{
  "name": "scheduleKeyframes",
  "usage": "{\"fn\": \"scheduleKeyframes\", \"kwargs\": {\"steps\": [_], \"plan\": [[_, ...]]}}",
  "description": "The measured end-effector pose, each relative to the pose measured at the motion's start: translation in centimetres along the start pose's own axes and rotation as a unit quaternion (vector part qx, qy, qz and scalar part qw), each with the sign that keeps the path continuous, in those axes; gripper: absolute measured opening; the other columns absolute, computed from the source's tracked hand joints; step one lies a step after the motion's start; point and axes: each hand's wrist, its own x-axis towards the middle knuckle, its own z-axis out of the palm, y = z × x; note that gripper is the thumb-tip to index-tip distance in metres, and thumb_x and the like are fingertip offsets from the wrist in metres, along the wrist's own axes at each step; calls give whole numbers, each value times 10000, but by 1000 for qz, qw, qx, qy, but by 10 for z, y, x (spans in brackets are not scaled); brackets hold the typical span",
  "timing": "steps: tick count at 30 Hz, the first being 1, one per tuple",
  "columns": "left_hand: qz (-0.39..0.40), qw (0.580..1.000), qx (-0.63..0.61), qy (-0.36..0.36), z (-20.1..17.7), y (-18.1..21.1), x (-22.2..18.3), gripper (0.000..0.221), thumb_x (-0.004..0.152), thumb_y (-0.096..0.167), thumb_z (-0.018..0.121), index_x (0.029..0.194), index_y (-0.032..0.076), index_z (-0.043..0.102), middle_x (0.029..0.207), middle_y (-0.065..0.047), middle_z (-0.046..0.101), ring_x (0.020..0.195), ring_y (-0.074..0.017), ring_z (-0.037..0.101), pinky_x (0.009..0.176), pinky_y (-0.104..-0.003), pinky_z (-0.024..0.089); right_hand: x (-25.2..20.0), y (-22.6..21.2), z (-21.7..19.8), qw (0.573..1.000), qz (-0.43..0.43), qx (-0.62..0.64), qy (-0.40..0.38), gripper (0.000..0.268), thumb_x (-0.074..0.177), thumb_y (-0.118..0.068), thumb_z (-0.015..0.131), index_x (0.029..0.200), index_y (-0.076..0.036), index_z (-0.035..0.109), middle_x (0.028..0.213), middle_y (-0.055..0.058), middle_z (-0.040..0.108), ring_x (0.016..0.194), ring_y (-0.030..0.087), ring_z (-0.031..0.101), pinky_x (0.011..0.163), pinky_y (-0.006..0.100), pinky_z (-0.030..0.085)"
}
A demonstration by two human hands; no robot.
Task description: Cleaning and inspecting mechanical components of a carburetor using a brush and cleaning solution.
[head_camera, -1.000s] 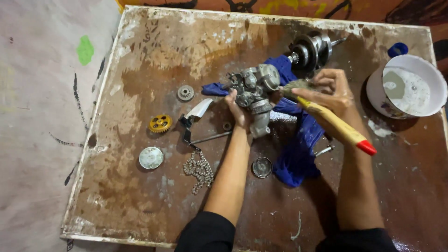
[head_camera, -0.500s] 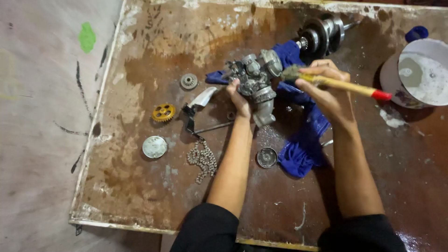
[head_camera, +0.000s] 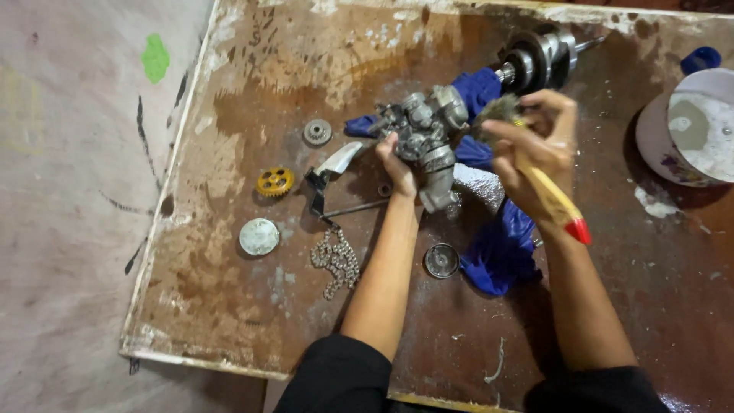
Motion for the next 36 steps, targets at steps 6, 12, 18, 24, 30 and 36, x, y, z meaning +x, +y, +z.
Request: {"fn": "scheduleKeyframes", "kwargs": {"steps": [6,12,18,24,30,36], "plan": [[19,1000,5,-11,-21,-15,16,354,999,378,521,1083,55,638,1031,-37,673,955,-178,650,887,-339,532,-9,-21,14,994,47,71,66,225,905,22,694,1121,-31,727,1082,92,645,917,171,658,821,307,582],[-18,998,3,-62,13,4,-4,422,958,386,519,1127,22,650,1044,-70,712,922,-203,677,864,-360,554,7,-36,-24,995,72,56,-48,246,865,-19,701,1104,-36,755,1053,119,714,938,196,702,841,336,594],[-52,993,13,-102,16,3,-10,485,928,393,521,1154,-14,660,1050,-114,730,918,-247,696,864,-406,576,1,-32,-15,997,65,15,-39,154,937,-58,725,1083,-12,739,1051,135,727,916,226,721,825,337,598],[-55,989,-84,-107,21,3,-9,506,930,423,529,1206,6,612,1123,-125,707,996,-274,689,883,-437,587,-4,-25,-30,988,130,17,-83,130,937,-93,767,1004,11,725,964,121,733,833,191,707,738,312,578],[-72,991,-79,-85,27,17,-12,589,959,477,530,1288,-8,585,1189,-151,686,1050,-316,668,932,-476,591,-18,-15,-8,950,242,162,-115,164,907,-170,753,975,-22,736,904,69,743,780,128,699,686,282,584],[-88,976,-120,-157,31,14,-13,610,981,538,510,1237,-11,575,1113,-191,694,947,-342,703,814,-504,621,-29,-2,-3,974,180,139,-2,121,983,-97,726,1026,15,748,1022,109,730,924,158,689,843,286,571]]}}
